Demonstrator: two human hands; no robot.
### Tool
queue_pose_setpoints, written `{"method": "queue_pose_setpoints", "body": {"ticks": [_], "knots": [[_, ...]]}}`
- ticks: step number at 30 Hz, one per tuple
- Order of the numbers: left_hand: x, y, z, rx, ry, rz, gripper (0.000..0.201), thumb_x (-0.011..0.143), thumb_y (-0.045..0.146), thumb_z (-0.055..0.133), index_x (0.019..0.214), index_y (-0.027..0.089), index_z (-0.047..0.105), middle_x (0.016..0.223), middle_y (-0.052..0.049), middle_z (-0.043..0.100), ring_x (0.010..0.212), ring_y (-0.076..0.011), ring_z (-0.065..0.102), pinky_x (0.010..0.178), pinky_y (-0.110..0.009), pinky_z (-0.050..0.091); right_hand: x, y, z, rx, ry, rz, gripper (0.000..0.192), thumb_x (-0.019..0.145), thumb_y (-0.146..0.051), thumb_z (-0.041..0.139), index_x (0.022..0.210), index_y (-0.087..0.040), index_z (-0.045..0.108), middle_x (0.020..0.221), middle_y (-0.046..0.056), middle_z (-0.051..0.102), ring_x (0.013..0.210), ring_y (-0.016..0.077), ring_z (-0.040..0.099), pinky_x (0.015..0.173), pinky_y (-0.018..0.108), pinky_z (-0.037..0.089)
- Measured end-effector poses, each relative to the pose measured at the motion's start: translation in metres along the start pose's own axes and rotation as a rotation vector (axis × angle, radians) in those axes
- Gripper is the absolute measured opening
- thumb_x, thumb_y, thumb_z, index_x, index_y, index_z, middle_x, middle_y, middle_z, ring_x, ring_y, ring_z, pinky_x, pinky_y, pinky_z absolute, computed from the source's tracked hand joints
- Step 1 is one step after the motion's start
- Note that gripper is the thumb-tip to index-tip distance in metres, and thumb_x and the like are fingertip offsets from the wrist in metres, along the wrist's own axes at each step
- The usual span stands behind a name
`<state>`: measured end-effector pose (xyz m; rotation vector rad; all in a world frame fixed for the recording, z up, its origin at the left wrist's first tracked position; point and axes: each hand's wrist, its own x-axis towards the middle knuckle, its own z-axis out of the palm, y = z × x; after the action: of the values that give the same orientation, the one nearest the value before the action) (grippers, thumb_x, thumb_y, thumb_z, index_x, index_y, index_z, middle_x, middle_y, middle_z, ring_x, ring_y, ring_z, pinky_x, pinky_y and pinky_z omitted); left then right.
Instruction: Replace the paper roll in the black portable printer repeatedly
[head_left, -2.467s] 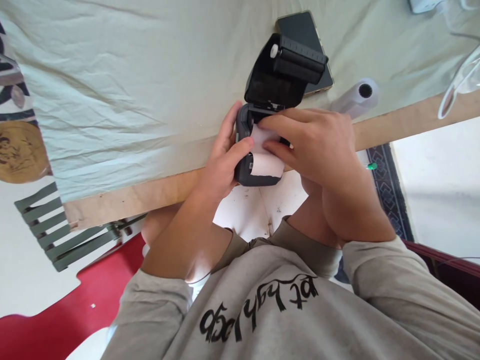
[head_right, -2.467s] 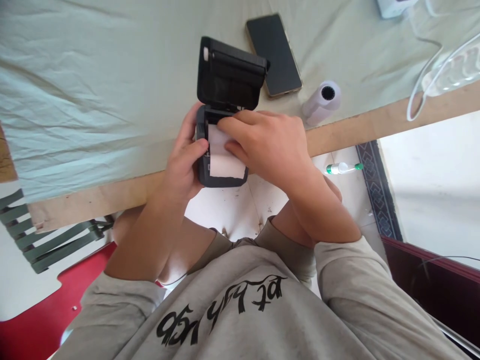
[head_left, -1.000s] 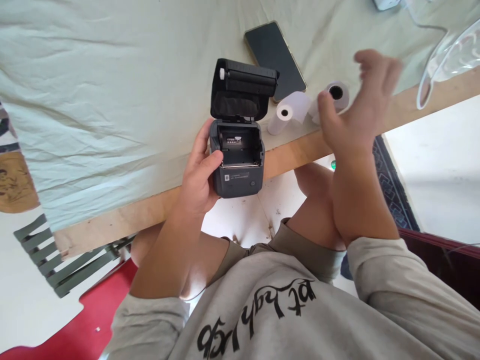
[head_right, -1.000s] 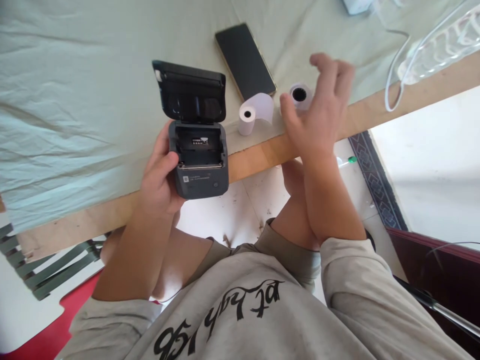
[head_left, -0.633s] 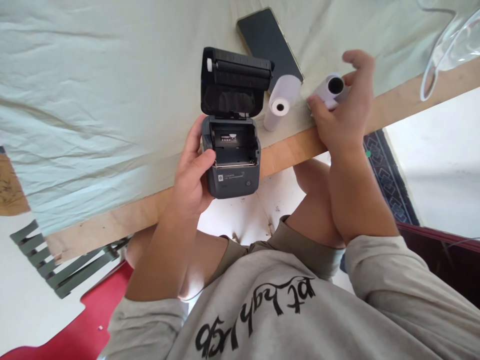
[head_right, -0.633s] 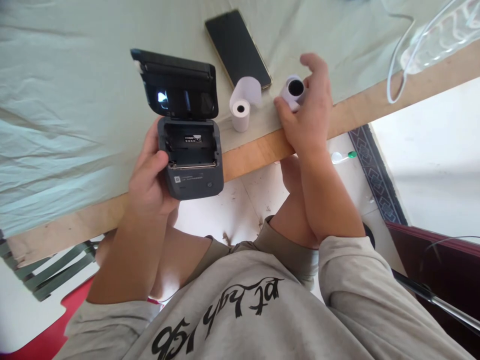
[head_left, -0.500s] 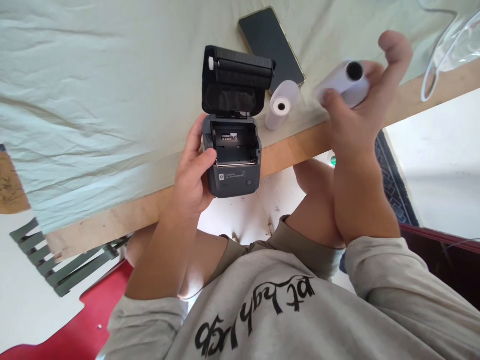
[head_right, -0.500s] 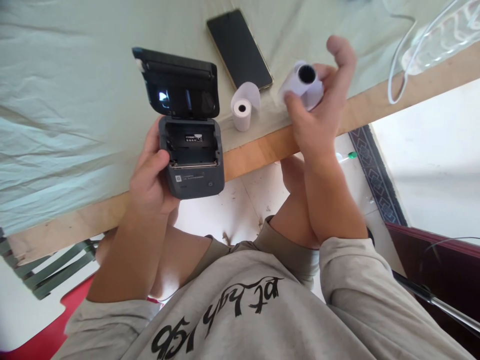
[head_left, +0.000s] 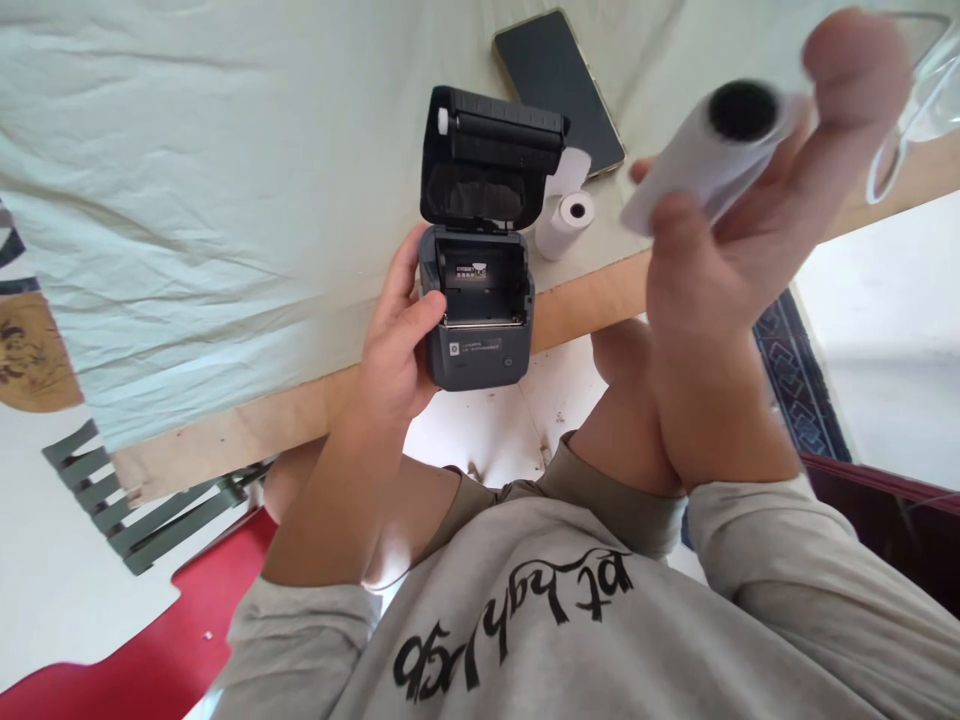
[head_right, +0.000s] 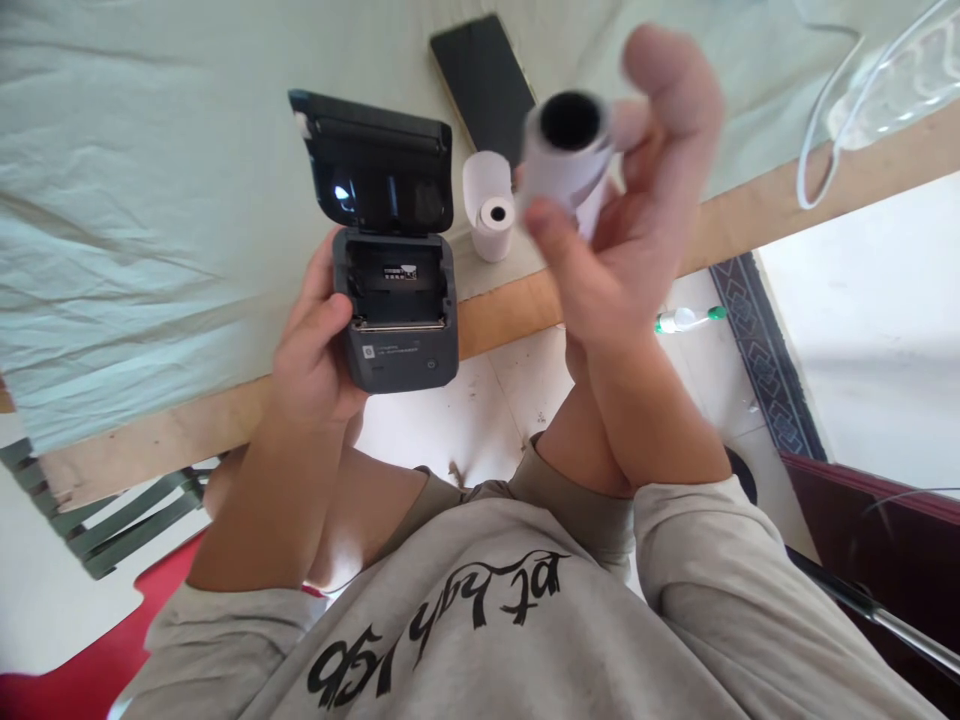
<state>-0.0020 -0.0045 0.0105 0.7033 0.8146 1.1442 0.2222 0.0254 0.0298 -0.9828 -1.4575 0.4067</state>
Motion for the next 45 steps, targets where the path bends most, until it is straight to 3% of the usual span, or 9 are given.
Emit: {"method": "queue_pose_setpoints", "body": {"ticks": [6,18,24,27,30,34,37,41,45], "knots": [[-0.002,-0.003,0.002,-0.045,0.031,0.062,0.043,0.088,0.037,0.069,0.129,0.029,0.06,0.132,0.001,0.066,0.144,-0.0279,0.047,0.114,-0.04,0.048,-0.018,-0.014,0.036,-0.179,-0.46,-0.168,0.02,0.093,-0.029,0.055,0.112,-0.031,0.049,0.11,0.003,0.069,0.104,0.0225,0.069,0.087,0.042,0.06],[-0.002,-0.005,-0.002,-0.044,-0.01,0.069,0.049,0.084,0.037,0.073,0.131,0.031,0.059,0.142,0.0,0.059,0.142,-0.0308,0.048,0.109,-0.042,0.053,-0.019,-0.018,0.043,-0.268,-0.335,-0.381,0.014,0.085,-0.014,0.06,0.086,-0.028,0.06,0.086,0.0,0.07,0.082,0.0211,0.066,0.073,0.041,0.052],[0.005,-0.015,-0.016,0.084,-0.089,0.147,0.068,0.073,0.037,0.083,0.135,0.035,0.055,0.134,0.004,0.064,0.134,-0.0311,0.054,0.103,-0.039,0.053,-0.027,-0.019,0.043,-0.198,-0.428,-0.508,0.018,0.09,-0.045,0.063,0.087,-0.027,0.06,0.076,-0.002,0.068,0.078,0.0202,0.066,0.069,0.041,0.048],[0.003,-0.017,-0.017,0.112,-0.102,0.194,0.079,0.068,0.03,0.086,0.14,0.035,0.052,0.136,0.001,0.063,0.128,-0.0324,0.057,0.101,-0.042,0.053,-0.027,-0.016,0.037,-0.125,-0.291,-0.357,0.016,0.091,-0.044,0.056,0.096,-0.029,0.059,0.089,0.001,0.066,0.079,0.0198,0.066,0.069,0.04,0.053],[0.0,-0.013,-0.013,0.111,-0.098,0.141,0.087,0.065,0.028,0.087,0.143,0.034,0.049,0.142,-0.001,0.058,0.134,-0.0354,0.053,0.104,-0.045,0.051,-0.025,-0.013,0.03,-0.155,-0.213,-0.086,0.03,0.092,-0.037,0.052,0.121,-0.035,0.05,0.135,0.004,0.053,0.107,0.0225,0.066,0.066,0.037,0.057],[-0.002,-0.01,-0.011,0.125,-0.072,0.065,0.094,0.061,0.027,0.089,0.145,0.034,0.046,0.146,-0.002,0.056,0.139,-0.0378,0.047,0.11,-0.046,0.046,-0.022,-0.011,0.027,-0.078,-0.23,0.047,0.047,0.095,-0.045,0.047,0.139,-0.042,0.032,0.152,0.001,0.033,0.148,0.0268,0.038,0.069,0.033,0.059],[0.0,-0.013,-0.015,0.166,-0.085,0.121,0.094,0.061,0.028,0.089,0.145,0.035,0.045,0.148,0.0,0.054,0.135,-0.035,0.05,0.106,-0.043,0.049,-0.022,-0.009,0.027,0.083,-0.164,0.059,0.033,0.096,-0.044,0.044,0.129,-0.039,0.047,0.134,0.002,0.047,0.127,0.0232,0.056,0.064,0.031,0.053],[-0.002,-0.012,-0.017,0.228,-0.096,0.136,0.087,0.069,0.028,0.084,0.146,0.038,0.045,0.148,0.0,0.053,0.136,-0.0314,0.052,0.105,-0.042,0.052,-0.024,-0.008,0.025,0.052,-0.369,0.152,0.023,0.096,-0.038,0.052,0.118,-0.033,0.056,0.125,0.001,0.06,0.077,0.0134,0.062,0.051,0.029,0.044],[-0.005,-0.008,-0.012,0.189,-0.135,0.134,0.082,0.071,0.028,0.083,0.144,0.039,0.047,0.145,-0.001,0.056,0.13,-0.0303,0.057,0.1,-0.04,0.056,-0.031,-0.005,0.027,0.04,-0.55,0.204,0.044,0.091,-0.049,0.058,0.13,-0.031,0.051,0.142,0.007,0.055,0.096,0.0184,0.065,0.054,0.026,0.051]]}}
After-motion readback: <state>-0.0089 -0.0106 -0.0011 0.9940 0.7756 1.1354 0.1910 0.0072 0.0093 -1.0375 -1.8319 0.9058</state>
